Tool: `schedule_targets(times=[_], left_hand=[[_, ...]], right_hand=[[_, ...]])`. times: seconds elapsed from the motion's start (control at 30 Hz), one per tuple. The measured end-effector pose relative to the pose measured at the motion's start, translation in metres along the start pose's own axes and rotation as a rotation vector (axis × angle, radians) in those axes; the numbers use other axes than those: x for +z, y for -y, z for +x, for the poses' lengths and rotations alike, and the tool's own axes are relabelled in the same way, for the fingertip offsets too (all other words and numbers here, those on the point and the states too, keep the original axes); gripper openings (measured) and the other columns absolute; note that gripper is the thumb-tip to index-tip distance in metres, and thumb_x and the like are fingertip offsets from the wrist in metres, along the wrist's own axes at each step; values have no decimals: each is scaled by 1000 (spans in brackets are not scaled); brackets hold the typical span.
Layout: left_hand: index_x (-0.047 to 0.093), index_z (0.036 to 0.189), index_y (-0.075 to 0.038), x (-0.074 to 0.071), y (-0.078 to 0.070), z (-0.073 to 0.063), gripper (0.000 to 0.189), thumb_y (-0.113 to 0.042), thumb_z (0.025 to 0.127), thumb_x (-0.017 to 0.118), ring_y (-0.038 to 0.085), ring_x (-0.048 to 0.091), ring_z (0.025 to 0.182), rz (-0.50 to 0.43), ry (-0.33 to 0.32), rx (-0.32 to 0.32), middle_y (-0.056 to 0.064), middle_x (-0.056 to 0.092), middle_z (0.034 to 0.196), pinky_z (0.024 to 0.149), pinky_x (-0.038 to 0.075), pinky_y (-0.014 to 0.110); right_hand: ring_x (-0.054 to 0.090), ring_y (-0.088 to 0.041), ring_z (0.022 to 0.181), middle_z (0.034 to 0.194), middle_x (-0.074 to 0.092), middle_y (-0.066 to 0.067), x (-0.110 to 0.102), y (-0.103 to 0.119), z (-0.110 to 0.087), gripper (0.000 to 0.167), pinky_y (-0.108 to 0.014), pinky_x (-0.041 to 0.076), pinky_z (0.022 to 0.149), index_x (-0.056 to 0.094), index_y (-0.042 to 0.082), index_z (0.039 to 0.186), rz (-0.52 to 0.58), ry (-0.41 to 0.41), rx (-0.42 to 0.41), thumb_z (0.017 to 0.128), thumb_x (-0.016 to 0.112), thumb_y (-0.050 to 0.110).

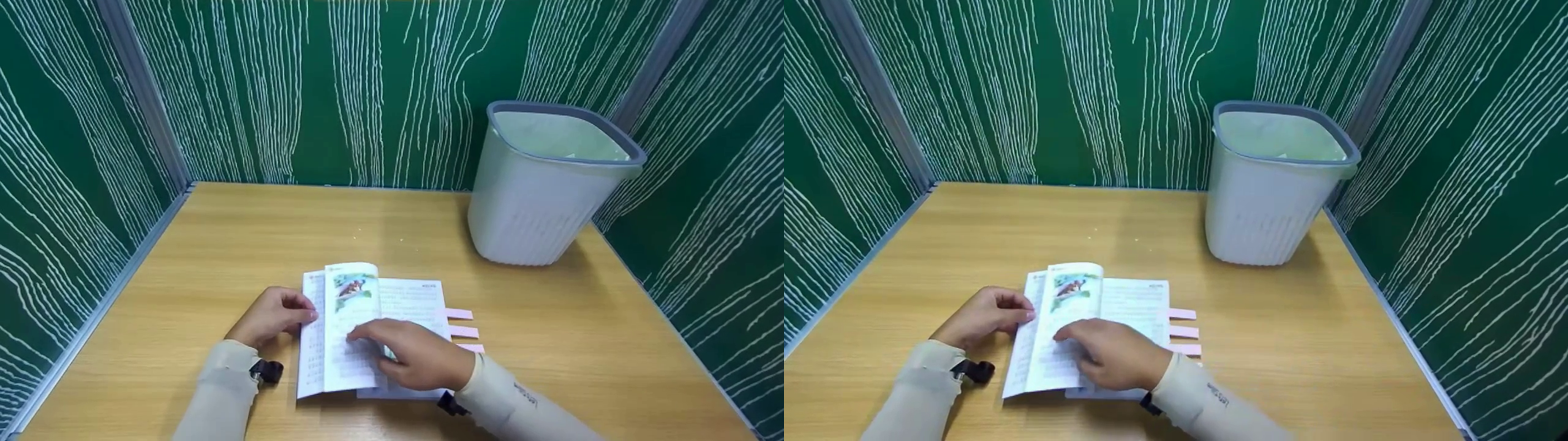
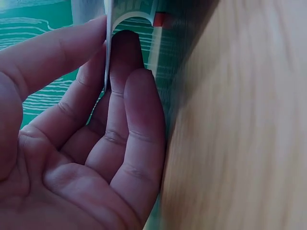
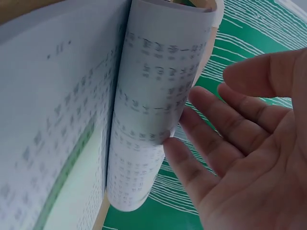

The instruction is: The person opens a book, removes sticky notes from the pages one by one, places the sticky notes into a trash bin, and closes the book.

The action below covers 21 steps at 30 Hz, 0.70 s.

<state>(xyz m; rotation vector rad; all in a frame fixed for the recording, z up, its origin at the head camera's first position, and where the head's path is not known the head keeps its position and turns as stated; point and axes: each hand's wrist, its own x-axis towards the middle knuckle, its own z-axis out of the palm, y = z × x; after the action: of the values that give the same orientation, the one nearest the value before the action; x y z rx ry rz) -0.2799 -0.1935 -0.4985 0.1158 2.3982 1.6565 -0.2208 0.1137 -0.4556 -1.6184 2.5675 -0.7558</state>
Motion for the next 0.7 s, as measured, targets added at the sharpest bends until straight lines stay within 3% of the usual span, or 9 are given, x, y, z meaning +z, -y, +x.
schedule_targets(times=[0.2,0.33,0.47,0.7], left_hand=[[76,99,-1,3,-3,1,30,-30,99,70,18,70,78,-94,-42,-61,8,73,94,69,60,33],[76,98,-6,4,-5,-2,34,-38,90,81,20,69,83,-41,-54,-75,8,73,98,71,61,34],[74,96,-9,4,-5,-2,33,-32,79,91,21,65,86,17,-44,-47,7,70,98,72,60,35],[64,98,-4,5,-1,0,29,-8,80,87,20,63,77,-28,-21,-19,6,65,85,67,59,33]], right_hand=[[44,-16,148,153,54,-2,7,1,1,51,-36,37,121,53,14,144,25,52,-10,95,61,4],[42,-17,150,156,52,-2,14,-2,3,57,-35,36,122,51,16,147,46,66,-29,92,63,3],[41,-18,150,154,54,1,17,-3,3,58,-35,35,122,52,16,146,58,61,-41,91,63,1],[41,-25,151,155,52,-3,12,-4,1,56,-38,35,122,54,14,143,-19,28,-68,89,67,5]])
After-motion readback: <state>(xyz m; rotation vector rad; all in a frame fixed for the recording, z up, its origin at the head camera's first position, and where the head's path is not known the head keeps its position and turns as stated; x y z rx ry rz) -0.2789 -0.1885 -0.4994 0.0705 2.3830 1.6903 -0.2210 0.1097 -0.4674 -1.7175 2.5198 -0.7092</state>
